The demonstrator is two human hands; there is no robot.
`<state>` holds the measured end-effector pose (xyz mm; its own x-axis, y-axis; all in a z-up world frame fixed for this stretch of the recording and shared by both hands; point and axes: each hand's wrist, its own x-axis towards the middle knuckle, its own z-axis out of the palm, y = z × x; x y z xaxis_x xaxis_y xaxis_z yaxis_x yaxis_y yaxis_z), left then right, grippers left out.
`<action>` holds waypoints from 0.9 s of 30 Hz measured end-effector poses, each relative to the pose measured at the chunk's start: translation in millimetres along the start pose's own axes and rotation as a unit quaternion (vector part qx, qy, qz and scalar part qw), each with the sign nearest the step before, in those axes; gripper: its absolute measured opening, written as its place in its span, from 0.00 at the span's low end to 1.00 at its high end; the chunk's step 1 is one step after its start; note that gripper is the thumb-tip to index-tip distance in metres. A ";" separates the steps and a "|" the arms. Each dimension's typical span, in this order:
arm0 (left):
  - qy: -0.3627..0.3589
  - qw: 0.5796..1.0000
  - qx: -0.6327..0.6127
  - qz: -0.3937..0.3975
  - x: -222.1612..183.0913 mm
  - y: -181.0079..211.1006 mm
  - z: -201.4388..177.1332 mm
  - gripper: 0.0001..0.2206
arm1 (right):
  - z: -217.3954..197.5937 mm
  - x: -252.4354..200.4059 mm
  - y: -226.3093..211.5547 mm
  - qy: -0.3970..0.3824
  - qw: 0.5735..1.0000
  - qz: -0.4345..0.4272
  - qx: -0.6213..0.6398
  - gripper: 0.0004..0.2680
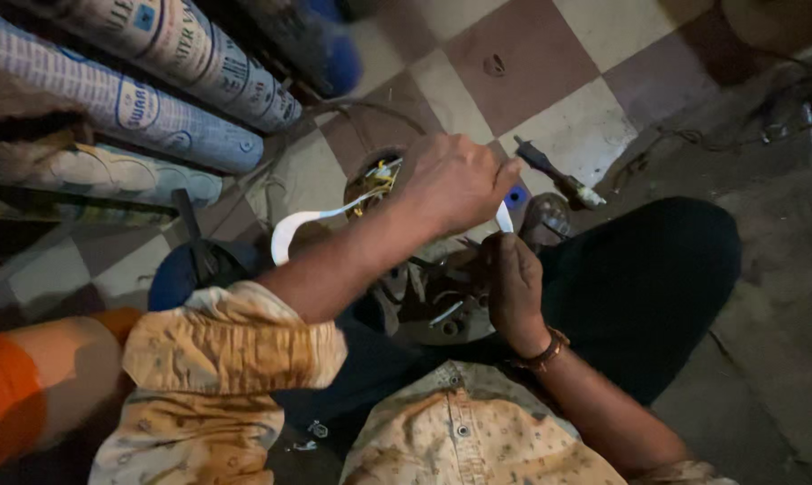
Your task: The person sits on the floor and works on a small electric motor, using a tool to adjust and manipulate the internal windings and components. The hands repeatedly reach into the motor housing to reposition wires and parts.
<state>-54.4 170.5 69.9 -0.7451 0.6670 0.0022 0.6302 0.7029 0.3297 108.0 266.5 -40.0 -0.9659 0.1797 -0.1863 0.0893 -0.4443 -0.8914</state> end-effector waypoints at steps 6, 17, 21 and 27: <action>0.090 0.965 -0.196 -0.151 -5.2 13.0 16.5 0.25 | 28.1 7.4 15.3 0.073 0.996 -0.021 0.054 0.13; -0.186 0.979 -0.059 -0.063 21.7 -14.6 -29.0 0.30 | 9.9 23.7 11.4 -0.158 0.952 0.099 0.243 0.20; -0.261 0.964 0.032 0.035 31.7 1.7 -26.3 0.31 | -13.3 37.6 0.6 -0.132 0.942 -0.247 -0.183 0.15; -0.227 0.972 -0.049 -0.039 15.3 -5.8 -12.9 0.33 | -7.5 36.6 -8.3 -0.066 0.978 0.096 0.175 0.12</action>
<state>-72.2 173.4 80.2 -0.6029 0.6686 -0.4353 0.5354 0.7435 0.4006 73.8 283.3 -42.5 -0.9643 -0.0407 -0.2616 0.2060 -0.7360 -0.6448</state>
